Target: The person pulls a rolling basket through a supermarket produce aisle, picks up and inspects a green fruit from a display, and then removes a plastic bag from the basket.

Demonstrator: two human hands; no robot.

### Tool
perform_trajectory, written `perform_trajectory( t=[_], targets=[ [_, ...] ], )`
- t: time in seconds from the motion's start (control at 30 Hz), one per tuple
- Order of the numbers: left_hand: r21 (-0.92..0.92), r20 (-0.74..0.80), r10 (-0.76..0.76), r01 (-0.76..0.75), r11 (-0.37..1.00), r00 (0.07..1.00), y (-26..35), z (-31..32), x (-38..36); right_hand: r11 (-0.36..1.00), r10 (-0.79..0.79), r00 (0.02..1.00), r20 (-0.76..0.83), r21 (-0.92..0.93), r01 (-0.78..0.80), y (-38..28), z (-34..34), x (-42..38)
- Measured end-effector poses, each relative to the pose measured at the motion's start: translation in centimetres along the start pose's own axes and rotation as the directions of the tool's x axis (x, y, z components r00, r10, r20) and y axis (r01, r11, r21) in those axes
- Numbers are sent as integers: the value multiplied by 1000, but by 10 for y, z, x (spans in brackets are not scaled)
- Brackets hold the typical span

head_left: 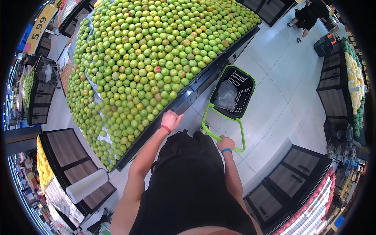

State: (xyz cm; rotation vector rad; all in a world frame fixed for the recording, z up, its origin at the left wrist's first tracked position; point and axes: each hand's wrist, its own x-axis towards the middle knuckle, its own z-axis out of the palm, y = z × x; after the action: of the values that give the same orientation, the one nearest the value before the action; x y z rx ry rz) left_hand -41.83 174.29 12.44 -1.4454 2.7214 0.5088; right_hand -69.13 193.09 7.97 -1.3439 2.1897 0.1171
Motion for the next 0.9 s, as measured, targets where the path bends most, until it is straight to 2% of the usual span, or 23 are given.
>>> perform_trajectory(
  t=[0.03, 0.1, 0.13, 0.17, 0.2, 0.23, 0.27, 0.3, 0.33, 0.37, 0.4, 0.47, 0.5, 0.53, 0.57, 0.6, 0.67, 0.7, 0.73, 0.77, 0.8, 0.83, 0.9],
  targets=[
    [2, 6, -7, 7, 1000, 1000, 1, 3, 3, 1000, -3, 1000, -7, -3, 3, 3, -2, 4],
    [-198, -301, 21, -84, 977, 953, 3, 8, 7, 1000, -16, 1000, -3, 12, 16, 9, -7, 12],
    [-256, -312, -57, -26, 966, 948, 5, 10, 11, 999, -23, 1000, -13, 25, 24, 12, -10, 17],
    [-254, -307, -63, -18, 967, 950, 6, 10, 13, 999, -28, 1000, -5, 26, 28, 14, -13, 21],
    [-129, 5, -158, 158, 979, 987, 19, -13, 17, 999, -34, 999, -29, 28, 35, 14, -16, 26],
    [45, 303, -284, 284, 958, 910, 29, -25, 19, 999, -39, 998, -50, 30, 41, 16, -18, 28],
    [41, 280, -154, 149, 988, 948, 19, -12, 17, 999, -40, 998, -45, 33, 42, 19, -22, 32],
    [47, 280, -155, 148, 988, 947, 19, -10, 19, 998, -47, 997, -54, 27, 49, 20, -25, 37],
    [35, 97, -35, 31, 999, 995, 19, -7, 17, 998, -51, 997, -60, 22, 53, 22, -28, 41],
    [42, -88, 89, -86, 995, 992, 20, -4, 14, 998, -49, 997, -54, 27, 50, 23, -30, 43],
    [40, -82, 90, -86, 995, 993, 16, 7, 13, 998, -52, 996, -65, 33, 55, 25, -34, 47],
    [-267, -222, 71, -131, 955, 972, 6, 30, 16, 997, -59, 995, -78, 40, 62, 27, -43, 59],
    [-267, -218, 70, -128, 955, 974, 8, 30, 16, 998, -54, 995, -81, 35, 57, 28, -48, 64],
    [-207, 8, -124, 123, 971, 992, 9, 30, 15, 998, -48, 995, -83, 30, 50, 29, -52, 70],
    [-92, 218, -324, 350, 932, 921, 9, 30, 16, 998, -45, 996, -76, 31, 47, 30, -56, 76],
    [-92, 228, -322, 350, 932, 919, 10, 28, 20, 998, -46, 995, -86, 38, 50, 32, -62, 82],
    [52, 424, -341, 353, 934, 839, 12, 26, 27, 998, -39, 995, -88, 38, 43, 33, -73, 94],
    [43, 434, -335, 352, 935, 836, 7, 44, 26, 998, -37, 994, -103, 42, 42, 33, -79, 101],
    [-311, 346, -346, 455, 834, 872, -3, 86, 22, 999, -28, 993, -114, 33, 32, 37, -88, 109],
    [-626, 250, -399, 462, 628, 882, -2, 97, 23, 999, -24, 993, -114, 18, 26, 38, -92, 114],
    [-597, 372, -503, 616, 514, 781, 0, 101, 28, 1000, -9, 996, -91, 5, 9, 40, -94, 121],
    [-607, 376, -496, 612, 507, 783, -2, 104, 35, 1000, 7, 998, -66, -8, -7, 41, -97, 128],
    [-229, 491, -529, 689, 688, 692, -9, 106, 46, 999, 18, 998, -61, -28, -19, 45, -101, 139]
  ],
)
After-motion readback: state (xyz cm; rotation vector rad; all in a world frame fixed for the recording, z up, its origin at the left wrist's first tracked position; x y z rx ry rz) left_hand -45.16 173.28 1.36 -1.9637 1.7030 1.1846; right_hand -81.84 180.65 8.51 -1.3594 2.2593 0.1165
